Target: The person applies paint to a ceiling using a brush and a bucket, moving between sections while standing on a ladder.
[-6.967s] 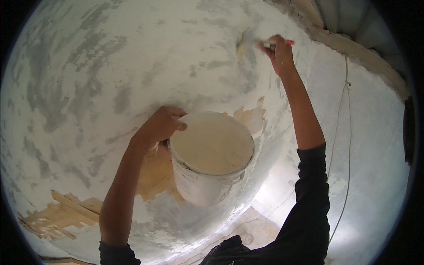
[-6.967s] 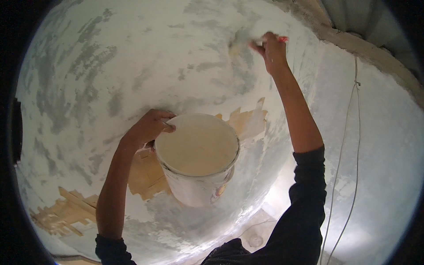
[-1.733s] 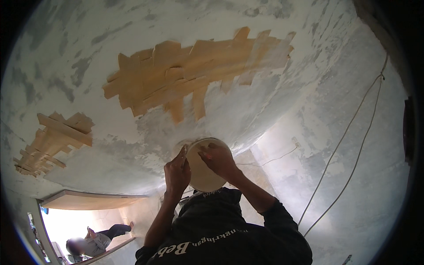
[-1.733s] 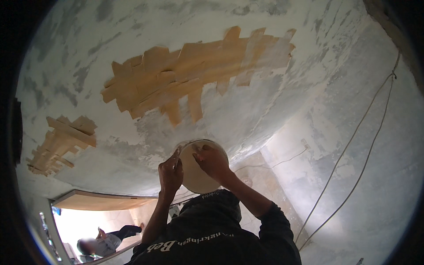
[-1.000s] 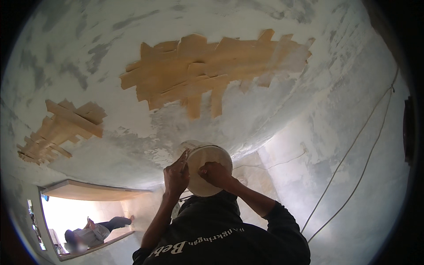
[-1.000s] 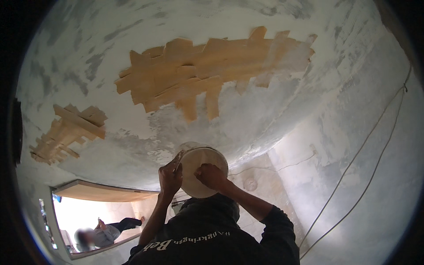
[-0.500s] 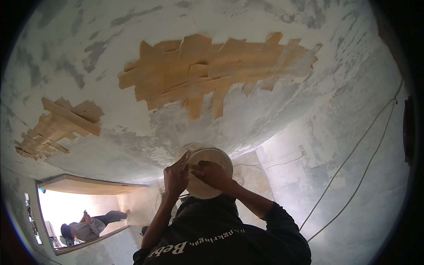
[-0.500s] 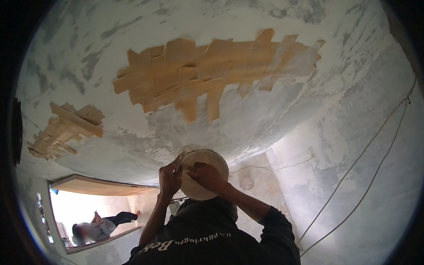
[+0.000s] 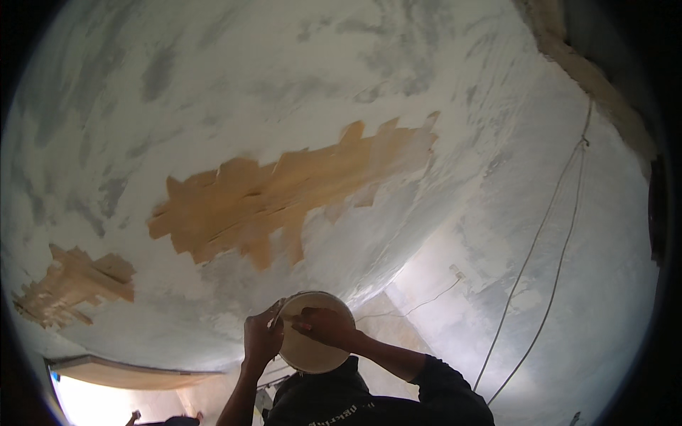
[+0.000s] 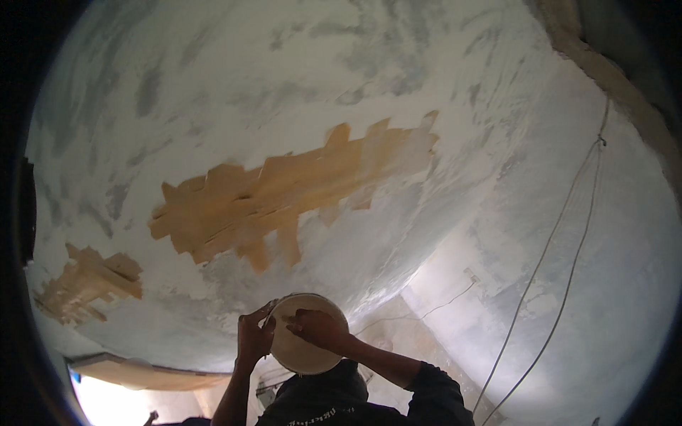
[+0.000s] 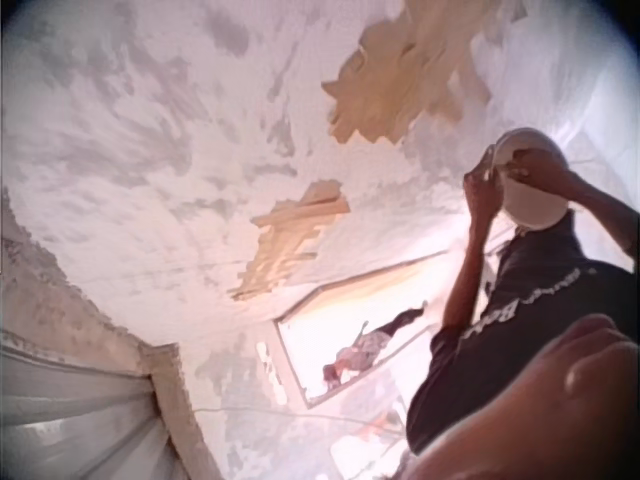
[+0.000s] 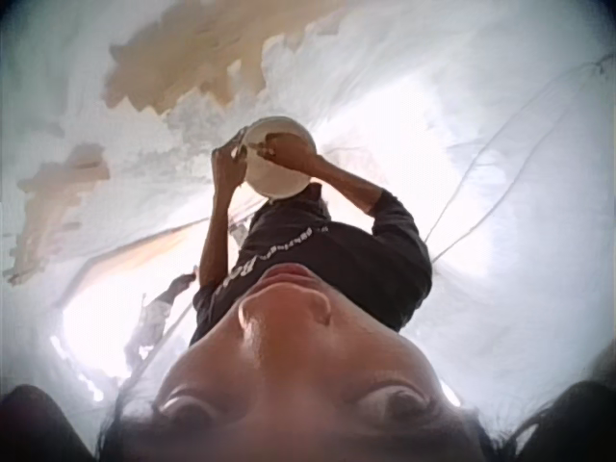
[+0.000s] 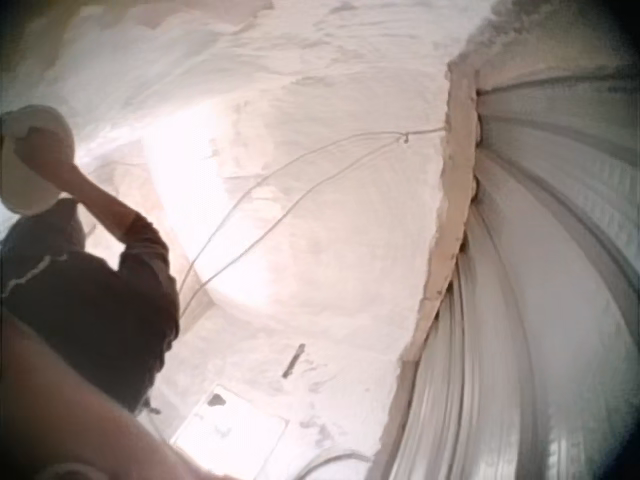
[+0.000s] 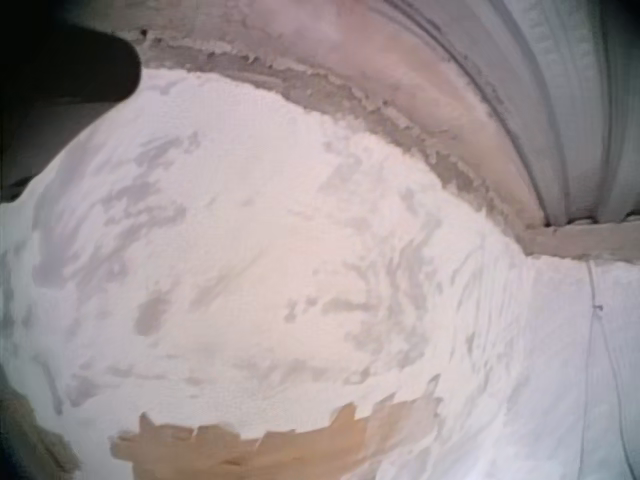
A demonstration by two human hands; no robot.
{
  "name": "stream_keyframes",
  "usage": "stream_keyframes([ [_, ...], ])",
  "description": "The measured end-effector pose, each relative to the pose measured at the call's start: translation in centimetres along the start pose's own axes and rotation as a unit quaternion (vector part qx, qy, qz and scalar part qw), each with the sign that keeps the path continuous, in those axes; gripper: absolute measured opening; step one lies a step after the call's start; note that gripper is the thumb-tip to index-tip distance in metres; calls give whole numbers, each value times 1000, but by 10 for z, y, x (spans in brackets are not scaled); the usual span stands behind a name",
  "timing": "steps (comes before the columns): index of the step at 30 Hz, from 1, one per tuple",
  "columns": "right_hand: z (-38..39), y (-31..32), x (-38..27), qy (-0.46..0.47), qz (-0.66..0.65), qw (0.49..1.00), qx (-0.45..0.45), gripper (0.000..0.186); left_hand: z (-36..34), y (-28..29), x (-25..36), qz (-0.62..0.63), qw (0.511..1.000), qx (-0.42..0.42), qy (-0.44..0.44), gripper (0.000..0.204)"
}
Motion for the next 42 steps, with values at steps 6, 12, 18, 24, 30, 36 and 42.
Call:
stream_keyframes([
  [6,3,122,6,144,-140,980,4,27,-70,19,53,92,991,-79,65,38],
  [12,20,366,-6,120,-101,975,155,26,-163,79,123,81,989,-116,35,37],
  [18,31,582,-84,307,-5,837,454,26,-232,106,169,119,987,-107,-14,39],
  [24,-6,622,-96,235,325,733,549,35,-238,112,196,108,988,-108,13,39],
  [30,-8,531,-45,209,352,782,471,38,-248,114,167,114,985,-88,-97,42],
  [36,15,488,-26,104,264,901,328,28,-250,101,167,147,979,-132,-48,43],
  [42,12,543,-31,143,217,911,321,29,-251,92,174,141,979,-145,-38,41],
])
Point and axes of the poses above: each hand's wrist, its own z-axis away from the middle knuckle, its own y-axis out of the back of the hand, x = y × z, the point moved 7 cm from there along -z, towards the middle knuckle, and after that the axes turned 9 degrees about -y, right-handed, at the moved point
